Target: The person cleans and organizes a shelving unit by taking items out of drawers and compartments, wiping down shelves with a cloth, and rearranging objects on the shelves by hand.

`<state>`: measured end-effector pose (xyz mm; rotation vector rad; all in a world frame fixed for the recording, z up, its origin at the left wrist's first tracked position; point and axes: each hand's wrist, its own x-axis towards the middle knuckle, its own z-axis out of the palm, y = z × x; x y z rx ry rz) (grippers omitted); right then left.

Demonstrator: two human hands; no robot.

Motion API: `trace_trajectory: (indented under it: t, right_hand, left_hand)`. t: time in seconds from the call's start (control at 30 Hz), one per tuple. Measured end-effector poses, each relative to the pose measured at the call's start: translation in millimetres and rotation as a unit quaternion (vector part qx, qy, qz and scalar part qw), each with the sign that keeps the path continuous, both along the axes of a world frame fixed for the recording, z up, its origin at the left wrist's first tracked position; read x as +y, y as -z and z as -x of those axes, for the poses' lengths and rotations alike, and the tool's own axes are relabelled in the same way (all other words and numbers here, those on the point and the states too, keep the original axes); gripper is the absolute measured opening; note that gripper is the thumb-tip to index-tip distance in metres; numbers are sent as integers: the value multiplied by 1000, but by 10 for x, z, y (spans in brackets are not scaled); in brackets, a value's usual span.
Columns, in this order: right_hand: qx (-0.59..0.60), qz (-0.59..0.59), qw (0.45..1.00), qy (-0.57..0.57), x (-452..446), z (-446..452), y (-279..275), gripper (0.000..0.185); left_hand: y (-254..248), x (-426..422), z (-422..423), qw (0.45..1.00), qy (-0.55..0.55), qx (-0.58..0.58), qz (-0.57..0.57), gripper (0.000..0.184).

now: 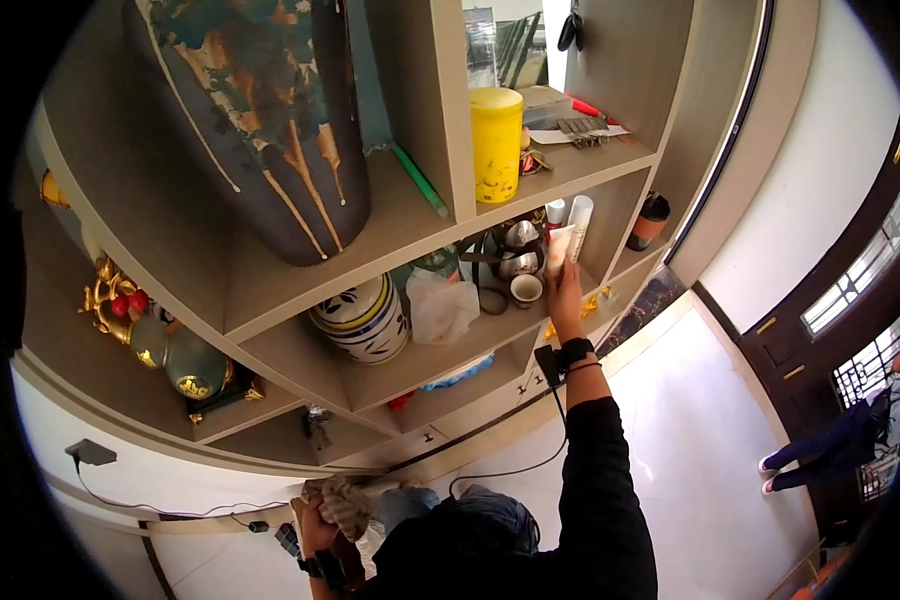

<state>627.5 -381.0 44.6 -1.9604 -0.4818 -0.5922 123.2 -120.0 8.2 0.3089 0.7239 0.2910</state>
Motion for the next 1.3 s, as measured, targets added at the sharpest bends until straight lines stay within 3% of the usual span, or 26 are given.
trace_trajectory:
  t: [0.07,0.1,0.17,0.23,0.37,0.43,0.47,0.57,0.63,0.67,0.73,0.77,0.8,0.83,0.97,1.0,1.13,1.2,1.3]
  right_hand:
    - [-4,-7,1000,28,23,-15,70,34]
    - [-9,-11,998,54,41,-26,100,29]
    - [-11,-26,998,63,72,-41,144,29]
    - [-11,-39,997,72,81,-36,179,30]
    - [-1,22,995,93,65,-71,211,34]
    - [-2,37,994,107,64,-107,250,36]
    - [-15,44,993,110,58,-123,258,37]
    - [-15,47,993,104,60,-140,251,38]
    - [-37,43,993,107,68,-111,202,34]
    - [-36,44,993,105,67,-93,182,34]
    - [-24,61,991,120,74,-73,164,35]
    - [-24,61,991,117,72,-101,201,35]
    - [-35,64,990,120,63,-137,251,34]
    - [-46,66,989,124,59,-161,300,34]
    - [-86,45,988,121,81,-119,246,32]
    - [-69,48,989,123,69,-126,252,32]
    - [-54,62,990,118,69,-102,188,31]
    - [-44,60,991,114,68,-102,184,31]
    - [-55,75,989,115,54,-117,210,34]
  left_hand:
    - [13,0,-9,999,-10,37,-15,24]
    - [97,13,36,986,55,56,-148,23]
    - [139,10,56,951,118,74,-276,23]
    - [60,-37,11,997,2,60,-40,23]
    - [135,-20,108,997,24,39,-69,23]
    - [299,66,164,998,24,-26,49,23]
    - [286,58,162,998,22,-25,49,23]
    - [211,19,103,999,29,25,10,23]
    - [94,-64,52,977,70,88,-181,21]
    - [48,-79,22,977,68,89,-180,21]
    - [-21,-107,-12,997,1,73,-11,19]
    - [-41,-138,11,997,-2,73,-10,19]
    - [-59,-171,41,937,102,126,-310,21]
    - [-64,-196,71,776,197,166,-576,24]
    - [181,-128,149,782,194,182,-564,29]
    - [326,-88,172,848,154,177,-476,28]
    - [372,-77,237,943,91,126,-295,28]
    - [170,-147,170,948,88,107,-288,28]
    - [318,-100,193,933,105,117,-322,30]
